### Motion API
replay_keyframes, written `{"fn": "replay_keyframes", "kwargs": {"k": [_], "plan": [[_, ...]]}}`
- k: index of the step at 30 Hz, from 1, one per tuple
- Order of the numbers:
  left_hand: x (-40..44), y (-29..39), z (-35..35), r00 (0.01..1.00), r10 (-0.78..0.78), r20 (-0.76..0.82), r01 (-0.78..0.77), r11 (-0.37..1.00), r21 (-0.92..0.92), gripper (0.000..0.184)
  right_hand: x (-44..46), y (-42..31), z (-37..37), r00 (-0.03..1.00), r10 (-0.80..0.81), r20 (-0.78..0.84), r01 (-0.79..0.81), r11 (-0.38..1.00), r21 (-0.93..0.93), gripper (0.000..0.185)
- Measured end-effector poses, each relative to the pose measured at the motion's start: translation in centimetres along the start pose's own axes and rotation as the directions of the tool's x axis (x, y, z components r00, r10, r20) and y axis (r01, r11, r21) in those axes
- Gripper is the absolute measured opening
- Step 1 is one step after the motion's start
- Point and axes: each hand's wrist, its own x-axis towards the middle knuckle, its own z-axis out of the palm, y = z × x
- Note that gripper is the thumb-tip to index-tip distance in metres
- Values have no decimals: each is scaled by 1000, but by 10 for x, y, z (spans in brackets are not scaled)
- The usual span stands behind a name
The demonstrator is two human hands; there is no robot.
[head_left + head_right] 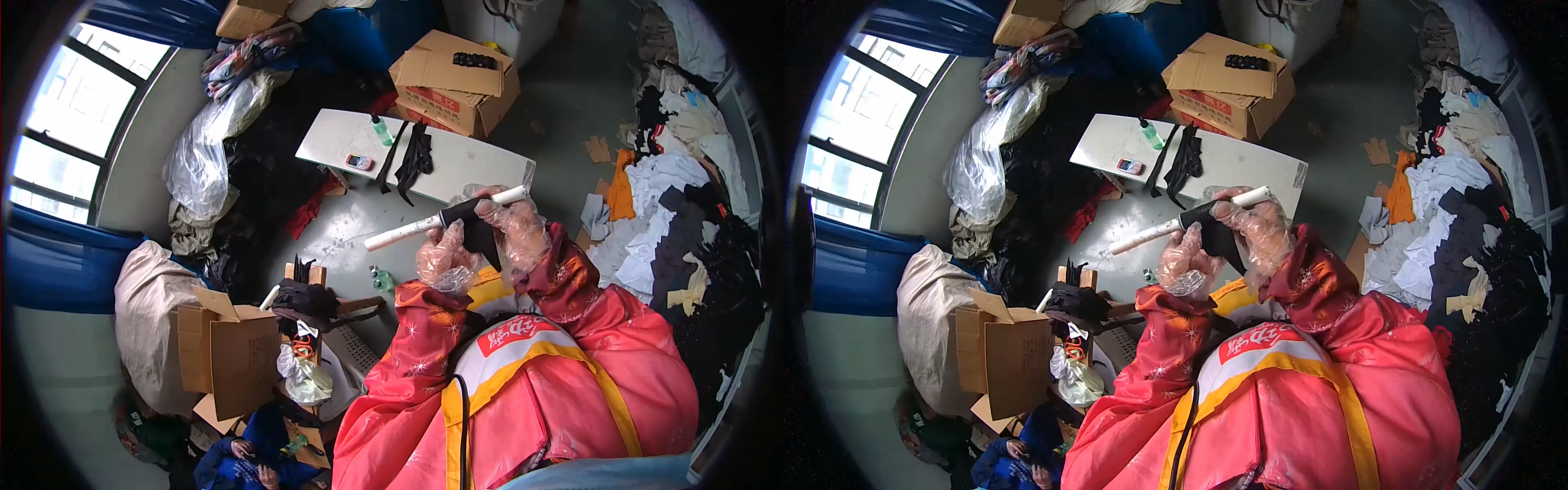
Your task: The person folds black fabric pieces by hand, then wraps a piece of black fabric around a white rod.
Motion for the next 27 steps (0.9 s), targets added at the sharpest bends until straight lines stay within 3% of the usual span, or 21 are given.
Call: {"fn": "replay_keyframes", "kwargs": {"k": [4,6,8,11,13,15,19,21,22,27], "plan": [[-2,3,5,999,-27,25,29,996,-89,23,0,-1,-3,1000,-16,-11,15,998,-59,28],[1,3,-2,997,78,-24,-76,995,64,22,3,2,-5,1000,-28,3,28,994,-108,28],[1,4,-5,992,115,-53,-111,991,76,22,12,12,-15,992,-127,-17,128,992,22,28],[-2,5,3,984,159,-75,-151,984,94,23,17,11,-29,995,-67,78,65,998,21,29],[-1,1,4,986,152,-72,-145,984,100,24,9,13,-14,997,-46,66,44,999,27,29],[2,-3,-1,988,137,68,-140,989,43,27,7,15,-8,997,-40,69,40,999,9,31],[-1,-6,4,986,168,-11,-168,985,45,31,-2,3,5,997,-40,63,38,999,33,31],[-2,-6,2,999,30,24,-33,992,121,34,1,6,-1,997,-23,69,20,999,42,30],[-4,-5,5,992,19,-121,-2,990,138,32,1,7,-2,999,-32,24,31,999,33,29],[0,-5,-1,995,86,-55,-84,996,41,28,1,8,-3,999,-47,-12,48,998,29,32]]}}
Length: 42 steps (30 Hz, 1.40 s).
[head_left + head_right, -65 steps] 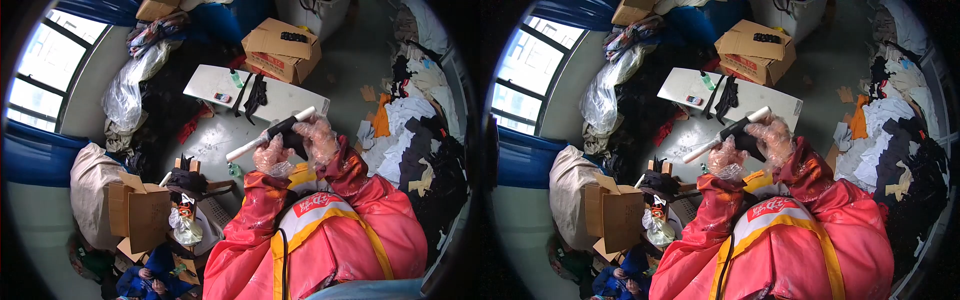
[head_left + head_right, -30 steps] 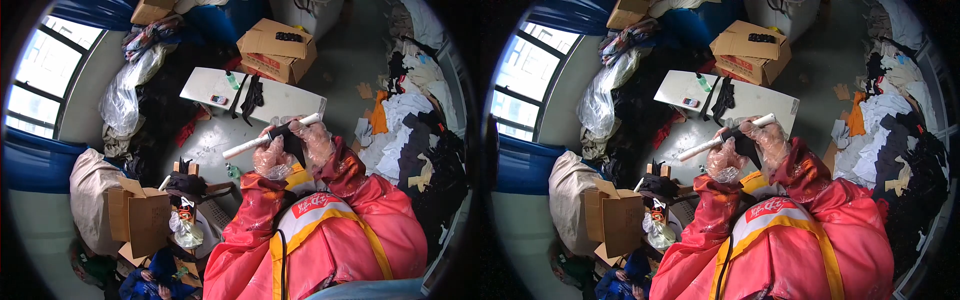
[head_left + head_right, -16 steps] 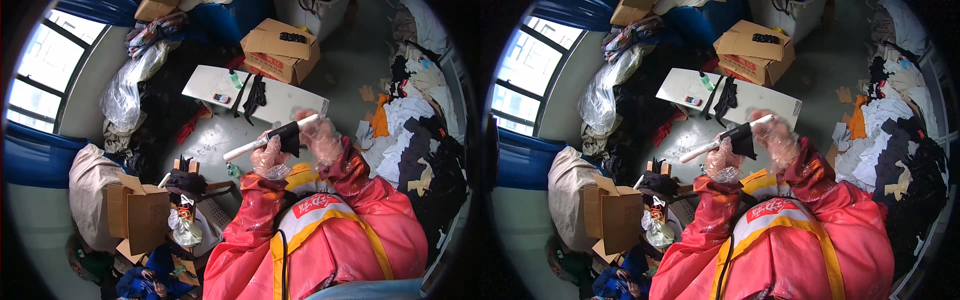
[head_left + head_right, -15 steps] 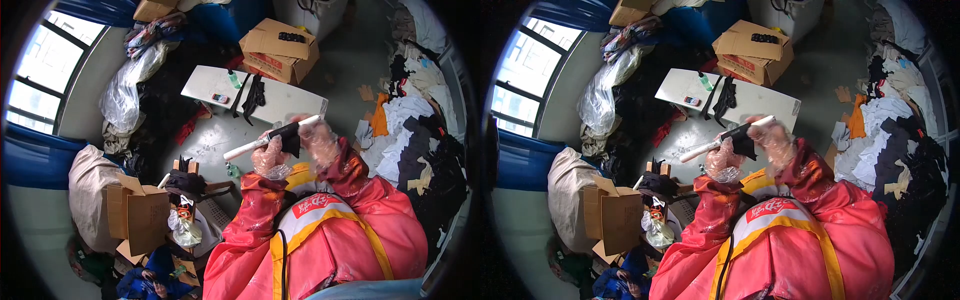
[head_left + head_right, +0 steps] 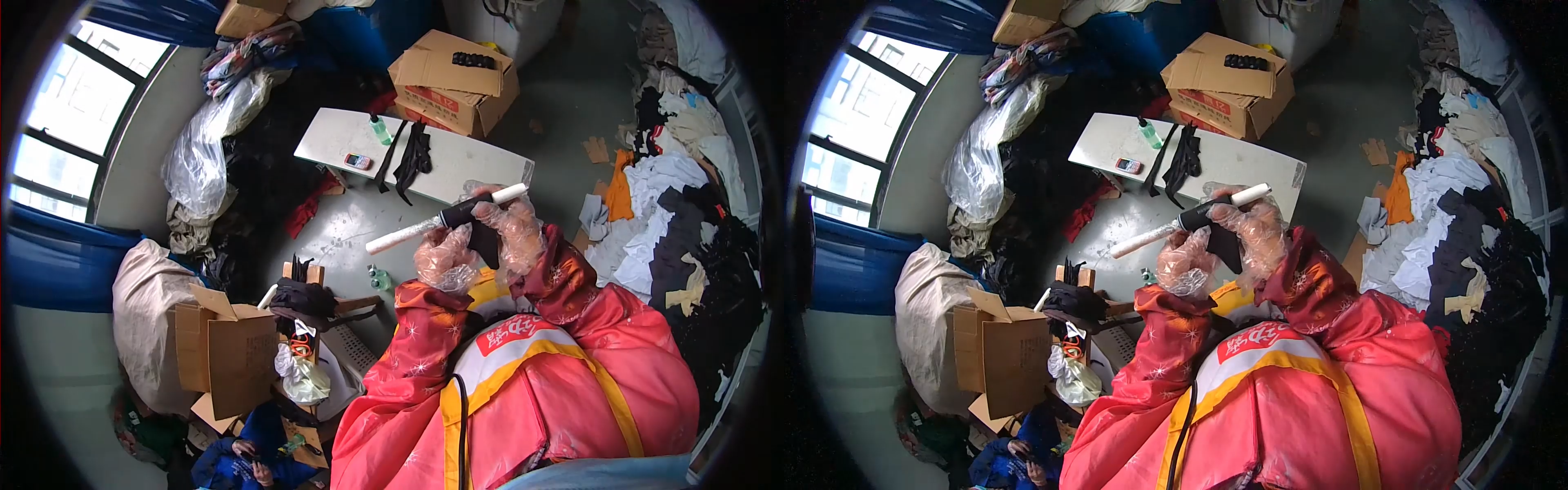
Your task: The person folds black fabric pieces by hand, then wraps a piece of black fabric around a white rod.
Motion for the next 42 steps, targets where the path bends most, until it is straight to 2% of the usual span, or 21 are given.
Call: {"fn": "replay_keyframes", "kwargs": {"k": [3,5,10,12,13,14,16,18,20,21,24,27,29,30,33,35,36,38,42], "plan": [[1,2,-6,995,-42,90,39,999,30,20,-1,-1,2,1000,1,-11,0,1000,24,31],[-2,5,0,987,-23,158,33,997,-63,23,0,3,0,1000,-21,2,21,1000,2,30],[-5,3,6,995,70,66,-71,997,11,26,-3,-9,7,997,-5,77,3,1000,24,26],[-5,2,8,996,84,32,-85,995,44,27,1,-4,1,984,76,159,-94,990,108,24],[-6,1,8,996,80,43,-82,995,48,26,-1,0,1,996,80,32,-81,996,40,25],[-6,1,8,996,78,51,-80,995,51,25,-1,-1,0,997,78,28,-80,996,42,25],[-1,-3,7,996,64,55,-67,997,41,23,-1,-2,-1,992,88,-87,-90,996,-17,26],[5,-5,-5,996,59,64,-61,998,30,22,-1,-2,-2,995,48,-88,-51,998,-23,26],[12,-6,-26,990,-137,-18,138,988,75,25,1,0,-4,998,4,-68,-5,1000,-10,27],[9,-4,-21,990,-137,-19,139,987,76,25,0,-1,-2,998,5,-69,-6,1000,-9,27],[0,0,-4,997,-76,-13,77,991,108,23,-2,-4,3,995,-34,-98,30,999,-38,30],[1,0,3,997,-20,-74,22,999,24,26,2,0,0,995,-46,-84,42,998,-46,33],[1,3,6,999,12,38,-10,998,-58,31,3,2,-2,998,-34,-43,34,999,-4,35],[3,3,3,999,13,38,-11,998,-59,31,3,1,-3,999,-34,-42,34,999,-5,35],[7,1,-5,997,21,71,-17,999,-52,36,2,-1,-3,997,-63,35,64,997,-46,35],[3,3,0,998,61,-11,-61,998,4,38,1,-5,0,998,-16,56,15,1000,19,36],[2,3,2,998,57,-9,-57,998,5,38,2,-2,-3,998,-19,52,18,1000,19,36],[1,1,4,997,65,28,-67,996,59,32,6,5,-9,996,88,11,-88,996,-35,37],[4,0,-4,995,88,42,-91,992,88,37,0,-4,2,997,65,-42,-67,996,-51,32]]}}
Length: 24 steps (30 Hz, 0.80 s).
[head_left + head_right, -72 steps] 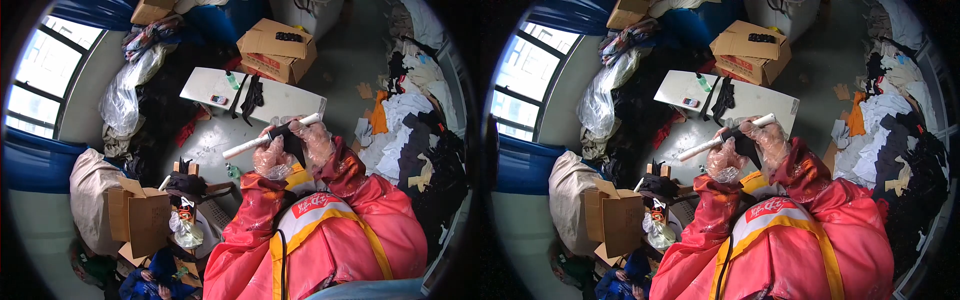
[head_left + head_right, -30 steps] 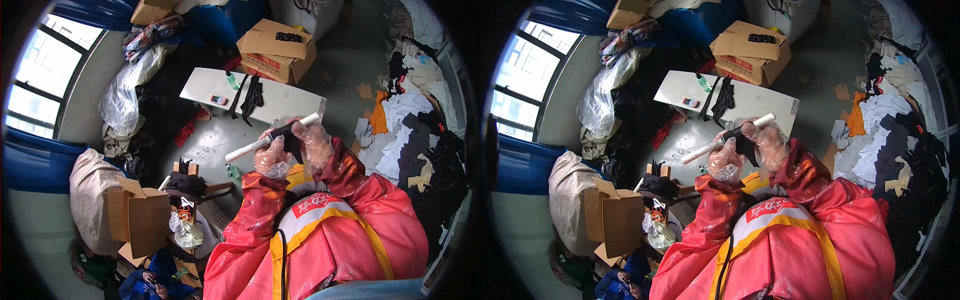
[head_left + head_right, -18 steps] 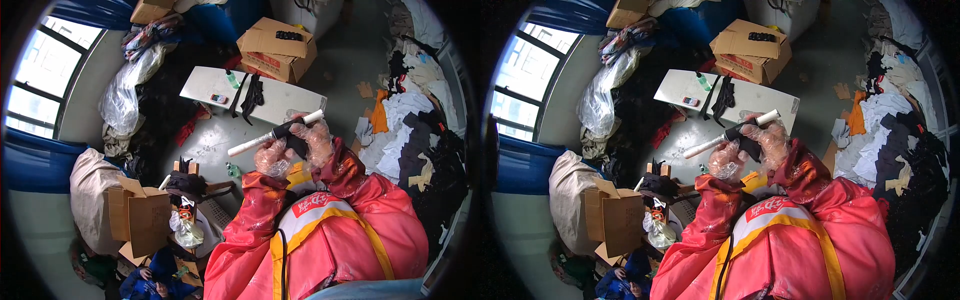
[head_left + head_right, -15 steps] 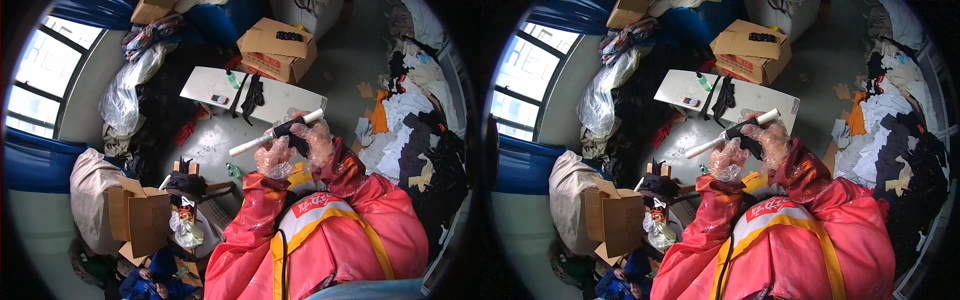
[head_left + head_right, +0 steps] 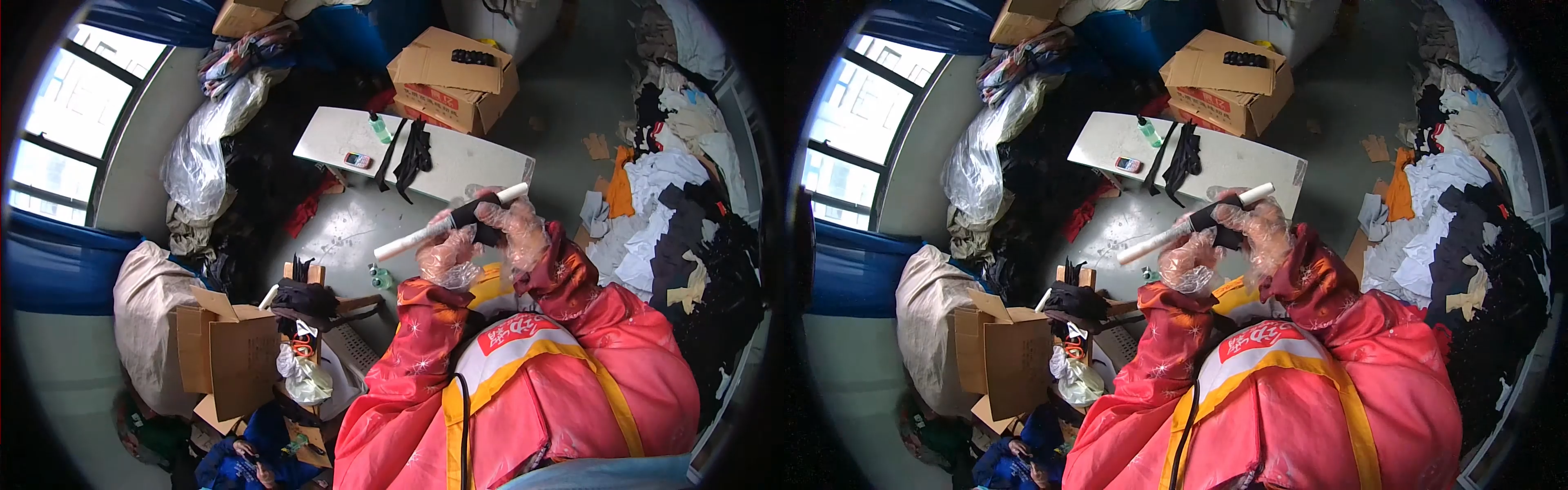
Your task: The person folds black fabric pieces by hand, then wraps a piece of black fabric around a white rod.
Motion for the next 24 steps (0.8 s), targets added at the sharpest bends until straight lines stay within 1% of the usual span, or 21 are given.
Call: {"fn": "replay_keyframes", "kwargs": {"k": [2,3,5,6,8,9,11,12,13,14,15,17,19,21,22,24], "plan": [[6,-7,-13,992,-113,46,115,993,-21,28,3,4,-3,1000,4,-15,-4,1000,-20,31],[6,-8,-15,993,-114,44,115,993,-22,28,3,6,-5,1000,7,-30,-8,999,-35,31],[4,-9,-19,987,-29,156,53,987,-154,22,3,8,-5,1000,12,-19,-13,1000,-26,32],[2,-7,-17,988,-28,155,52,987,-153,22,3,8,-5,1000,13,-9,-13,1000,-18,34],[-2,-4,-12,994,-52,99,64,990,-123,23,4,7,-4,1000,18,-16,-18,1000,-17,34],[-3,-1,-7,994,-53,99,65,990,-123,23,4,6,-4,999,23,-24,-23,1000,-14,34],[-2,4,1,992,-105,73,111,990,-86,23,4,5,-4,1000,20,-8,-20,1000,2,35],[-1,3,-1,992,-105,73,111,990,-85,23,4,4,-3,1000,18,10,-18,1000,16,35],[1,2,-2,994,-104,35,106,991,-84,24,5,4,-4,1000,18,11,-18,1000,16,35],[2,2,-3,995,-101,-3,101,992,-82,25,6,6,-7,999,18,27,-18,1000,-2,35],[2,1,-4,995,-100,-4,100,992,-83,25,8,8,-9,999,19,44,-18,1000,-20,35],[3,-1,-3,997,-60,-58,53,993,-104,23,12,16,-15,998,8,54,-8,1000,-12,35],[4,-2,-4,998,-51,-40,47,995,-83,23,12,16,-14,998,-2,63,2,1000,-3,35],[5,-2,-4,999,-39,-21,38,997,-64,24,8,10,-7,990,96,103,-103,992,69,32],[5,-2,-4,998,-59,-37,57,997,-43,23,10,12,-8,990,99,104,-107,992,68,32],[6,-3,-7,995,-80,-55,79,997,-21,22,13,19,-14,996,84,-5,-84,996,9,29]]}}
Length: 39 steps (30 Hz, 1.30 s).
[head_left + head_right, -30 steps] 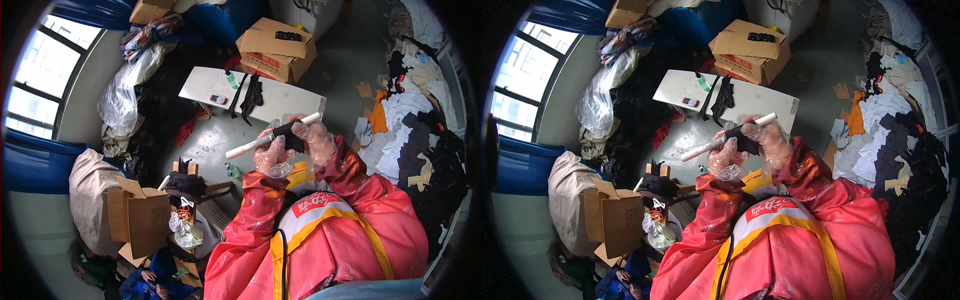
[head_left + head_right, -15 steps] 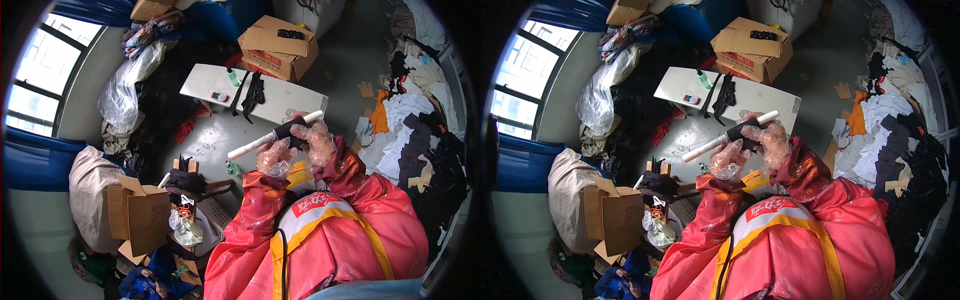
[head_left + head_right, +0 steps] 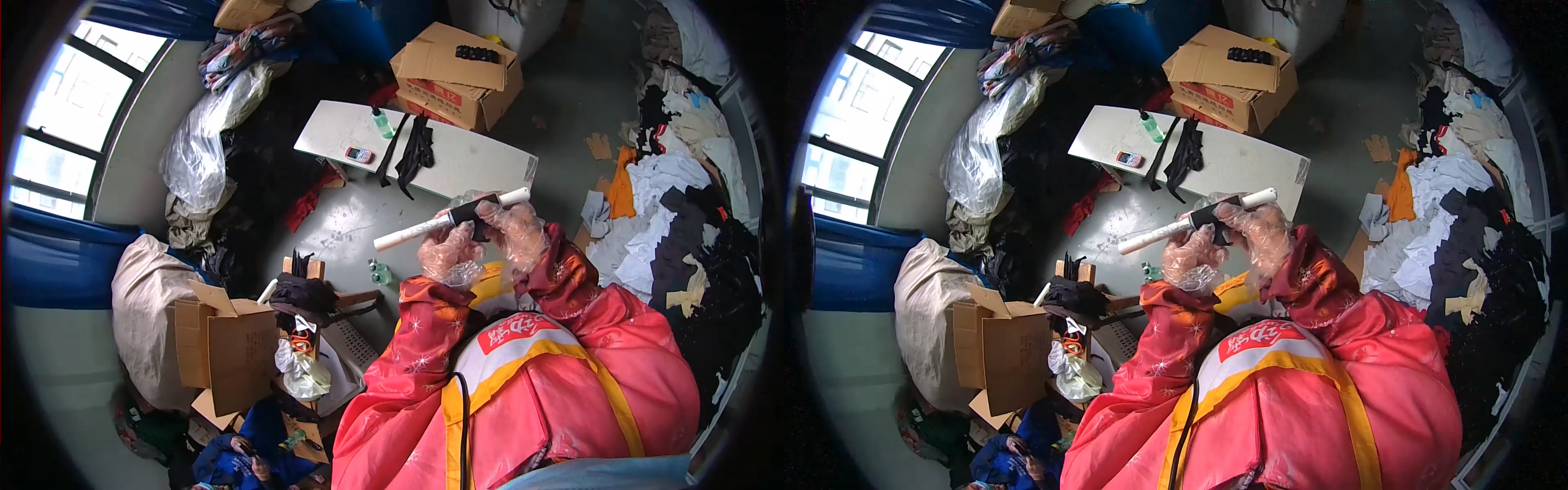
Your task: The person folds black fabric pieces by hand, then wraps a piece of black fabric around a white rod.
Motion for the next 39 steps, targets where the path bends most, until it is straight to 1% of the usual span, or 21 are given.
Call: {"fn": "replay_keyframes", "kwargs": {"k": [2,3,7,9,11,16,21,23,24,25,26,27,28,29,30,32,34,35,36,38,39], "plan": [[6,-2,-7,991,-130,-11,130,991,-29,25,0,1,-3,999,-27,-17,26,999,-41,29],[6,-2,-6,991,-132,-10,131,991,-28,25,0,1,-4,998,-54,-32,51,995,-84,28],[8,-4,-11,991,-110,-81,109,994,-15,20,-5,-4,5,995,-70,-65,67,997,-50,28],[8,-4,-10,991,-100,-93,99,995,-6,20,-7,-8,6,996,-45,-83,32,989,-144,25],[4,-2,-4,993,-87,-79,78,990,-115,22,-7,-7,9,993,-58,-100,46,991,-127,24],[7,-6,-13,999,-35,39,41,987,-157,22,-4,-1,4,990,-90,-109,75,988,-133,24],[1,3,-5,997,-3,81,12,994,-107,24,-10,-8,7,999,-35,-17,35,999,11,30],[5,4,-12,977,-118,179,153,968,-198,28,-13,-12,9,999,-32,4,32,999,9,32],[4,4,-11,977,-118,179,153,968,-197,28,-15,-12,9,999,-27,25,26,1000,6,34],[1,3,-7,988,-94,126,119,971,-208,31,-13,-10,7,999,-28,24,28,1000,7,34],[-1,1,-5,995,-71,72,85,972,-217,34,-10,-5,2,998,-60,26,57,994,92,34],[-1,-2,-4,995,-71,74,85,972,-217,34,-7,-1,-4,995,-93,27,87,981,175,34],[-2,-5,-3,995,6,103,20,967,-255,37,-3,2,-10,995,-94,27,88,981,175,34],[-3,-7,-3,988,84,130,-42,955,-294,41,1,5,-18,993,-108,53,90,959,269,35],[-3,-8,-4,988,84,133,-42,955,-293,41,4,8,-25,989,-125,77,89,929,359,36],[-2,-11,-4,975,134,180,-74,949,-305,44,13,28,-41,993,-80,90,44,935,353,39],[-2,-12,1,980,112,162,-58,951,-305,47,23,64,-59,932,-131,337,-24,907,420,48],[-3,-13,2,986,94,138,-48,951,-305,49,-11,17,3,951,-66,302,-16,965,263,56],[-3,-13,1,986,91,137,-46,952,-302,49,-10,16,1,952,-66,300,-17,964,266,56],[-2,-13,-3,978,90,188,-57,983,-174,50,-7,14,-3,942,-20,335,-34,988,154,62],[-3,-10,4,985,104,140,-84,986,-142,53,-7,15,-3,942,-19,335,-36,987,155,62]]}}
